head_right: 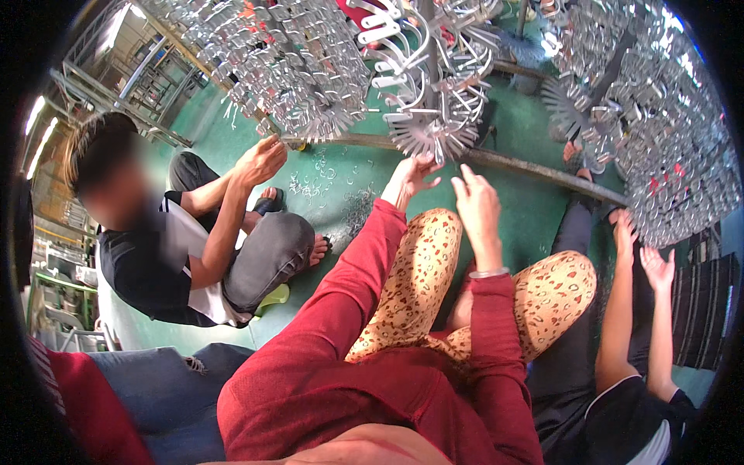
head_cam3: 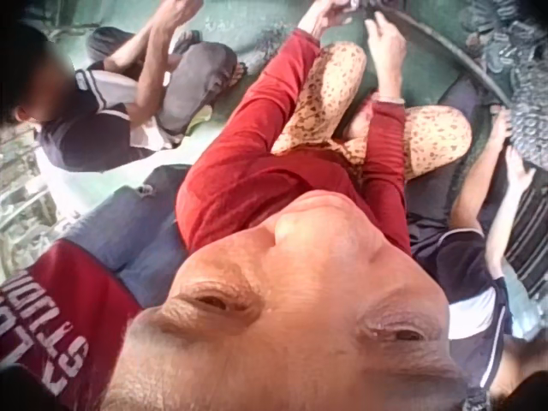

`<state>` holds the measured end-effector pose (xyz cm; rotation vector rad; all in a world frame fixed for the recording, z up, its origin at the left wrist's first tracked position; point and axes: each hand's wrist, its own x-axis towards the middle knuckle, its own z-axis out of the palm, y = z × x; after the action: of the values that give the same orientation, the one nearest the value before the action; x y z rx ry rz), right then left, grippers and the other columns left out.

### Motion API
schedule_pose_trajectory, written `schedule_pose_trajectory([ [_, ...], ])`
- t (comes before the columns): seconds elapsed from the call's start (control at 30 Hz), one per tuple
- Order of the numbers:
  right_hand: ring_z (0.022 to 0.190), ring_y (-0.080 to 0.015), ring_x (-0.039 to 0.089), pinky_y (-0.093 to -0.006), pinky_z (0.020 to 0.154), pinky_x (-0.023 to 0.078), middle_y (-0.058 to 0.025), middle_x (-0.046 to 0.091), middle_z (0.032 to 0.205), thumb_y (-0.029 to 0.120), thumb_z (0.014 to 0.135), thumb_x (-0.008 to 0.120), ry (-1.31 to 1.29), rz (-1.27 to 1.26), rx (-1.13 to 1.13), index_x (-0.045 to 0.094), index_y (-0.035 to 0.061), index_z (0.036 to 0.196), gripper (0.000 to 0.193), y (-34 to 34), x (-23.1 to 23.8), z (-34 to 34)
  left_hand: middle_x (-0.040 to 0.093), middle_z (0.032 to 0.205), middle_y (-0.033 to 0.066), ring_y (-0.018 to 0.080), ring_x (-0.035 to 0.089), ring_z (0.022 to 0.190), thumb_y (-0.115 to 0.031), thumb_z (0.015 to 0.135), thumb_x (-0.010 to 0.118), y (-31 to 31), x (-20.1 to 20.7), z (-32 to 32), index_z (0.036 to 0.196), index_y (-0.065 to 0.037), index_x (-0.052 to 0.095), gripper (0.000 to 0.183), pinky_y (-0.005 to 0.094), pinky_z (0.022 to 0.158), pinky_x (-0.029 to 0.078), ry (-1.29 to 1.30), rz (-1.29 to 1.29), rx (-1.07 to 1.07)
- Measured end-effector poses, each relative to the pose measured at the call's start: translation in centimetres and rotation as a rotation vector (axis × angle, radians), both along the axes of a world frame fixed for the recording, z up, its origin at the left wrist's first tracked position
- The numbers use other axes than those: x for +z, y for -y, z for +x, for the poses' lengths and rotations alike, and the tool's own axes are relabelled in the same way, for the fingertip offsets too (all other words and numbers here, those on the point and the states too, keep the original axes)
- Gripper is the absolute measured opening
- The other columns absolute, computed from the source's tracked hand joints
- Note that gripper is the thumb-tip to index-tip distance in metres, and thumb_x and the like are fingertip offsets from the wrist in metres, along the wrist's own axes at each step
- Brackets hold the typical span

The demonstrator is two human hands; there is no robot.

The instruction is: The person hangs small metal pieces onto a circular metal rack by hand while sitting on the floor.

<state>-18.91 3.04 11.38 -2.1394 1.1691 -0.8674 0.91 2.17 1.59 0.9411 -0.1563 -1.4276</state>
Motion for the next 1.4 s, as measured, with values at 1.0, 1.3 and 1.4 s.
schedule_pose_trajectory([
  [1.0, 0.063, -0.0086, 0.054, -0.0225, 0.056, 0.043, -0.0058, 0.062, 0.075, 0.008, 0.086, 0.060, 0.690, -0.689, 0.046, 0.066, 0.0028, 0.102, 0.018, 0.2, 34.3, -0.4, 0.062, 0.103, 0.0118, 0.0167, 0.058, 0.091, -0.019, 0.081, 0.066, -8.3, 39.1, -1.0, 0.110, -0.002, 0.058, 0.034, 0.0281, 0.078, 0.045, 1.659, -0.718, 0.866],
  [1.3, 0.060, -0.0095, 0.052, -0.0251, 0.055, 0.042, -0.0053, 0.061, 0.073, 0.014, 0.084, 0.063, 0.684, -0.804, 0.011, 0.066, 0.0044, 0.101, 0.020, 3.8, 36.2, 1.8, 0.063, 0.094, 0.0042, 0.0116, 0.055, 0.085, -0.041, 0.073, 0.073, -1.5, 45.1, 0.5, 0.107, -0.005, 0.062, 0.051, 0.0265, 0.072, 0.043, 1.233, -0.705, 0.161],
  [1.4, 0.059, -0.0094, 0.052, -0.0251, 0.055, 0.042, -0.0048, 0.061, 0.072, 0.014, 0.084, 0.063, 0.667, -0.763, 0.018, 0.067, 0.0052, 0.101, 0.020, 3.9, 36.0, 1.9, 0.062, 0.081, -0.0042, 0.0045, 0.050, 0.072, -0.036, 0.074, 0.072, -1.6, 44.9, 0.9, 0.092, -0.011, 0.068, 0.031, 0.0243, 0.064, 0.039, 1.131, -0.727, 0.092],
])
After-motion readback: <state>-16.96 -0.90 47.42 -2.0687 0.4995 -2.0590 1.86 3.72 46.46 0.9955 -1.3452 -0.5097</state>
